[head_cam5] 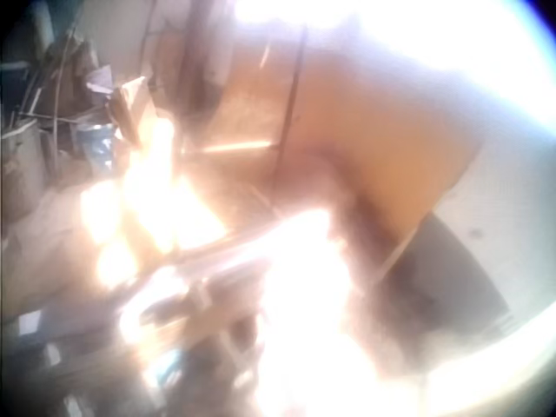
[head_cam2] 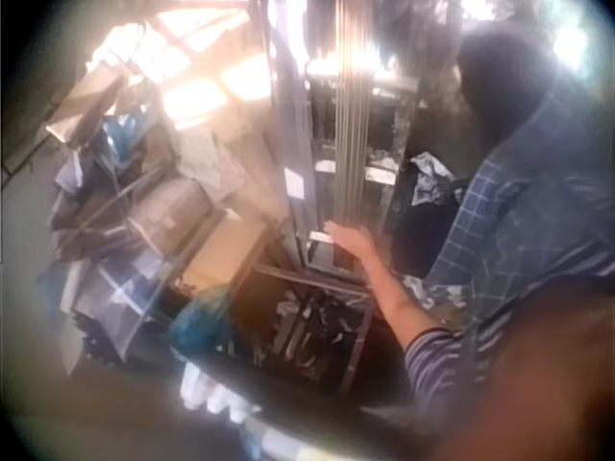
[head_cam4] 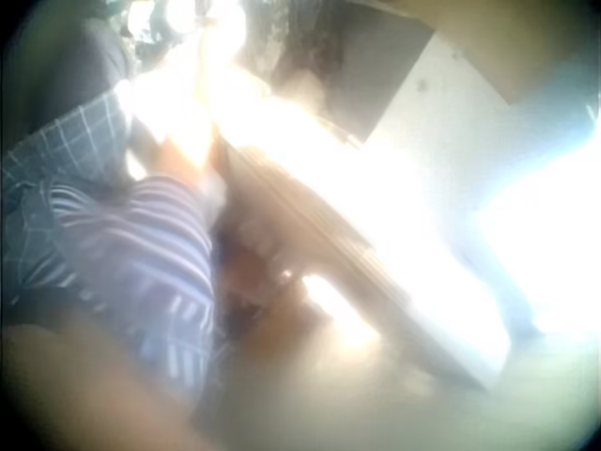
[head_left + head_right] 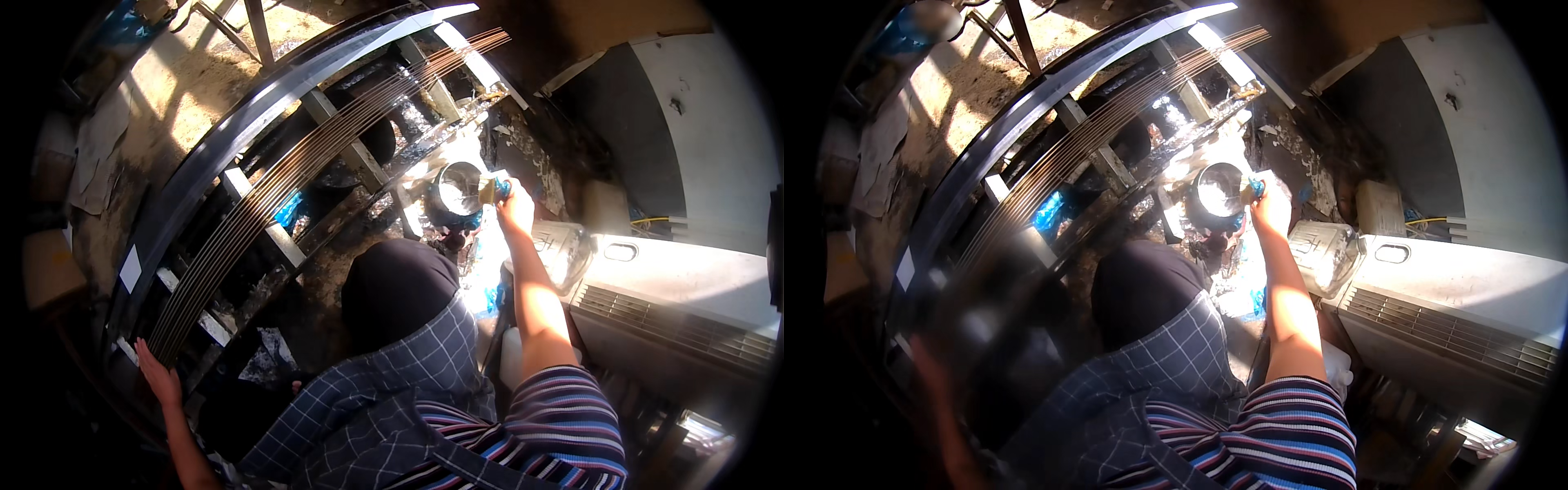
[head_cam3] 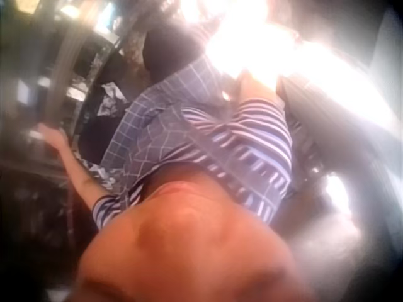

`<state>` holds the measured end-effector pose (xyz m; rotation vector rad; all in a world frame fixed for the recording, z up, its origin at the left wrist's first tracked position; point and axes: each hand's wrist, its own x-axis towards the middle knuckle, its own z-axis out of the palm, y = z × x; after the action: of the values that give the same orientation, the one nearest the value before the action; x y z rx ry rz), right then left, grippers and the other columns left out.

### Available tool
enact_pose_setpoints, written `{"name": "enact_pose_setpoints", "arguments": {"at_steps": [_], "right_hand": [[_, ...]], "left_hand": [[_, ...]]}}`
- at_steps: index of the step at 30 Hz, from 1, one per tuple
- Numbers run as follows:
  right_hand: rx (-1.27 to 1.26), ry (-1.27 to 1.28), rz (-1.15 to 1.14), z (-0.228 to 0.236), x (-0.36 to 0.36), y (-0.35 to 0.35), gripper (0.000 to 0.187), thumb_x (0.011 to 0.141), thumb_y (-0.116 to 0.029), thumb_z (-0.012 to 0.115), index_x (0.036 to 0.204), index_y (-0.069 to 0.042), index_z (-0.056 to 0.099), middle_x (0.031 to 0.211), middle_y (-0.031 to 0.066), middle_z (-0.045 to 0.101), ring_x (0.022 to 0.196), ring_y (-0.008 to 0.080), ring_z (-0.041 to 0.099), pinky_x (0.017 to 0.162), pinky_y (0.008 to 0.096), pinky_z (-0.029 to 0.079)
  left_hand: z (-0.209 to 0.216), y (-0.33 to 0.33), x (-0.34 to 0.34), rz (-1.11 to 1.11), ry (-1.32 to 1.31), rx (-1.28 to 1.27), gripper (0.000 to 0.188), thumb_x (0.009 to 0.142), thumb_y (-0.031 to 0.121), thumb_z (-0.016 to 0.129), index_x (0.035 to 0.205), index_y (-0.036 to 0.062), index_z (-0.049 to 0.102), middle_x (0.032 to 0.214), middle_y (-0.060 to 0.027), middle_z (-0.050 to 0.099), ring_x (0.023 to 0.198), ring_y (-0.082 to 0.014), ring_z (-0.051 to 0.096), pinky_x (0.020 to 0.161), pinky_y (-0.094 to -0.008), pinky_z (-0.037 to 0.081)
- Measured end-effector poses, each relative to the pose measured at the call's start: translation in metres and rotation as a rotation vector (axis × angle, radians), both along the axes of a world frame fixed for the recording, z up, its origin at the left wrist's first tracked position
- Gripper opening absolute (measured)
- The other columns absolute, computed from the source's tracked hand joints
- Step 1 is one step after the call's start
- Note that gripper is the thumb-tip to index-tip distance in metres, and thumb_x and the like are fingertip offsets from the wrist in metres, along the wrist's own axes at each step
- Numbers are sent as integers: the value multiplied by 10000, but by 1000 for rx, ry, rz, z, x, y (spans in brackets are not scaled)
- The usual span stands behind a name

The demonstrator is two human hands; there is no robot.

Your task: The person sits on the floor and repeatedly brushes long thin wooden rods with a hand brush. They handle the rods in small groups, moving them between a workbench and a floor rack, then return to brushing them on the floor.

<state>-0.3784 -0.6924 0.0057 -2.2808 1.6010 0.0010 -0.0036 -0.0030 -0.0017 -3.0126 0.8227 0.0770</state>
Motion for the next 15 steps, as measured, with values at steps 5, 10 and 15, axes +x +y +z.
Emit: {"name": "enact_pose_setpoints", "arguments": {"at_steps": [5, 10, 15], "right_hand": [[-227, 65, 104, -45, 21, 3, 170, 808, -115, 580, 973, -73, 580, 907, 159, 623, 854, 318, 606, 752, 402, 474], [-294, 69, 112, -5, 23, -6, 228, 725, -77, 651, 939, -95, 575, 832, 131, 624, 845, 314, 612, 754, 399, 474], [-249, 205, 435, -3, 53, 53, 180, 845, -135, 492, 984, -60, 579, 889, 173, 632, 847, 354, 611, 722, 416, 480]], "left_hand": [[9, -2, 6, 13, 5, -22, 797, 688, -114, 596, 1397, 20, 257, 1443, -172, 294, 1359, -337, 238, 1108, -456, 211], [-12, 3, 11, 71, 31, -17, 766, 696, -82, 603, 1377, 19, 268, 1445, -163, 286, 1364, -325, 229, 1122, -446, 185], [11, -5, 4, 109, 56, 2, 772, 729, -24, 621, 1399, 35, 241, 1458, -150, 266, 1380, -295, 203, 1131, -428, 172]]}}
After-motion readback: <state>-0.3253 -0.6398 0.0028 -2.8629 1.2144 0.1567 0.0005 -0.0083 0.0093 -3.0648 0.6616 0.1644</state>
